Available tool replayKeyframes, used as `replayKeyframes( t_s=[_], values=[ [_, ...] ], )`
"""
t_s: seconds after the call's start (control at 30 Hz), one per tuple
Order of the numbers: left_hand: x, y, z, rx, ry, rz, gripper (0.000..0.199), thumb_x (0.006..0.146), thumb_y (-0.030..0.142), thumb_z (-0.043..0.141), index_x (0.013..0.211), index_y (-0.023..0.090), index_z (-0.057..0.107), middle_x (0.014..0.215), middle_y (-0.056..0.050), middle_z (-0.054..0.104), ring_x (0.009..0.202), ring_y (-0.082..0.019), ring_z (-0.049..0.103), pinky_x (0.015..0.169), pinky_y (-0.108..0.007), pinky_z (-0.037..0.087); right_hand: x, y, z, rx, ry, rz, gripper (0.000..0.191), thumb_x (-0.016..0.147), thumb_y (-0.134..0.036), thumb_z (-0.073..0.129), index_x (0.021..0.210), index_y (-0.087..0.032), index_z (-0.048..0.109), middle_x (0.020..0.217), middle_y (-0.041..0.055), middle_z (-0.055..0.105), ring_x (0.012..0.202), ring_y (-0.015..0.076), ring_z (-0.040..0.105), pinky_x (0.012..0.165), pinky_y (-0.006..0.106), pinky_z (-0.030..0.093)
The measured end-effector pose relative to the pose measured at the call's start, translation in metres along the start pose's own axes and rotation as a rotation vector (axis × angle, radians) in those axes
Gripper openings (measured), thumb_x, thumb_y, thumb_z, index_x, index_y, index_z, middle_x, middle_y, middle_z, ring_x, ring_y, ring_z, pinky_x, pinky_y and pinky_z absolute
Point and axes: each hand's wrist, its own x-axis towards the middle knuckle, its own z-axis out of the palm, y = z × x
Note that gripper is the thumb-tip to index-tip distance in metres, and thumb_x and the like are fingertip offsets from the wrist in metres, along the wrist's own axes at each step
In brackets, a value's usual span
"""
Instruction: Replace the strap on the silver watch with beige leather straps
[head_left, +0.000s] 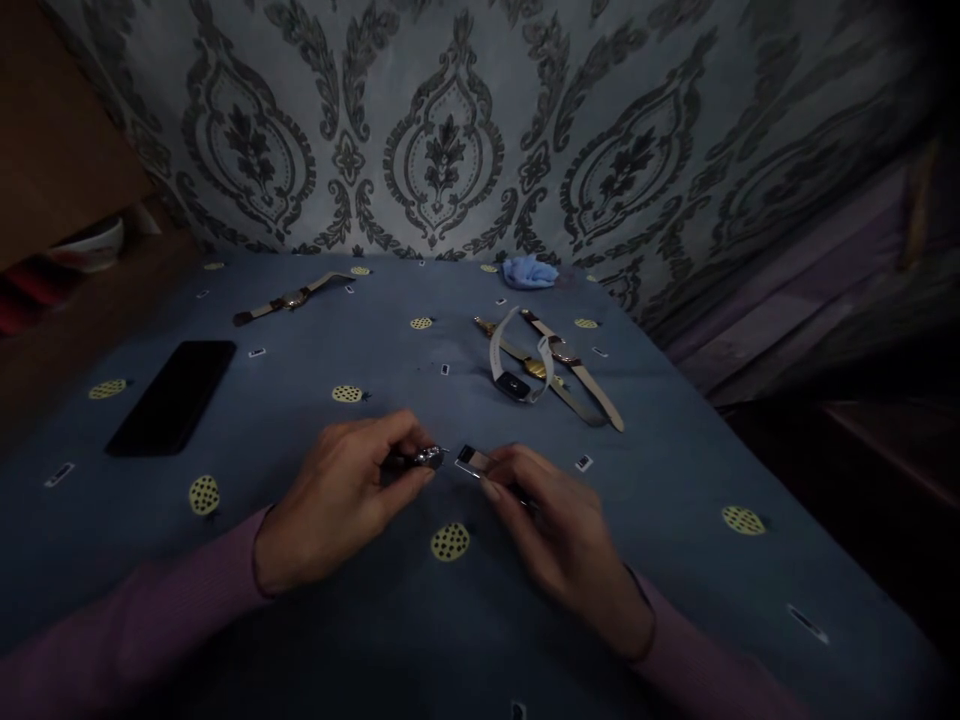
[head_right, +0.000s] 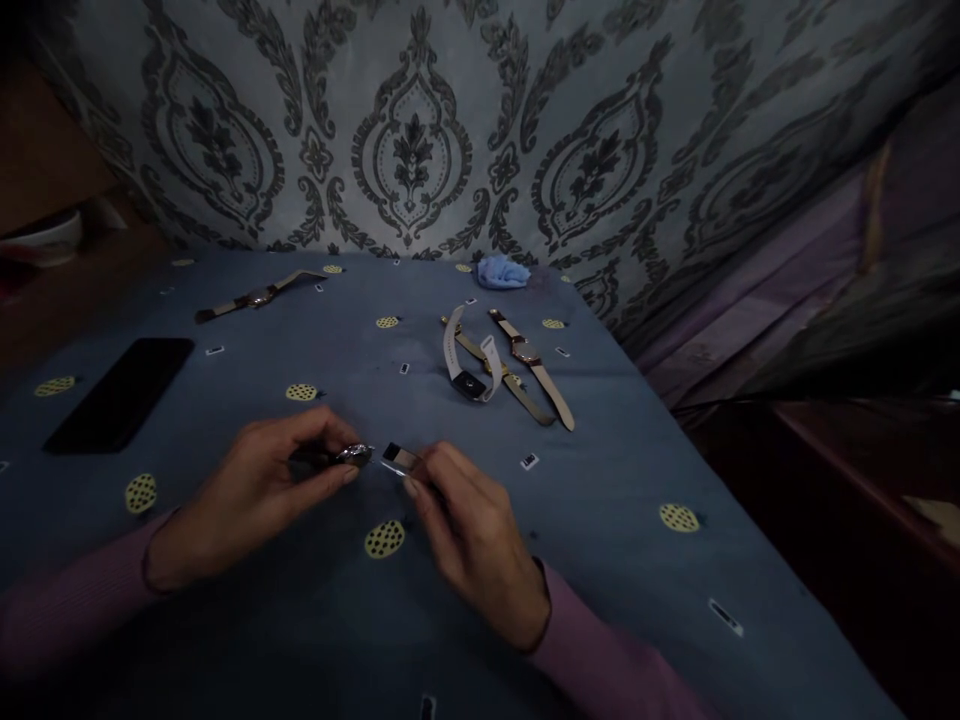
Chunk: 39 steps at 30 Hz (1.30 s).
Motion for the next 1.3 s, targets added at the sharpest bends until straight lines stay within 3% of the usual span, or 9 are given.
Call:
replayKeyframes(
  t_s=[0.5,1.3],
  values=[
    [-0.0032,0.002,0.0027,0.067,0.034,0.108,0.007,0.083,0.014,0.061,0.083,0.018,0.055,0.074,0.005,0.061,0.067,-0.011,0.059,0.06,-0.024,0.043,-0.0017,-0.0015,0.002,-0.092,-0.001,-0.029,0.016,0.092,-0.008,0.045,0.081,-0.019,0.049,0.079,0.004,0.058,0.067,0.0129,0.056,0.058,0.025,0.045],
    [-0.0032,0.0044,0.0028,0.098,0.01,0.08,0.005,0.084,0.015,0.059,0.082,0.018,0.055,0.074,0.003,0.062,0.066,-0.012,0.058,0.06,-0.024,0.042,-0.002,0.0002,0.0035,-0.113,-0.013,-0.036,0.016,0.092,-0.007,0.046,0.083,-0.02,0.049,0.081,0.005,0.058,0.069,0.0146,0.057,0.058,0.026,0.046]
  ],
)
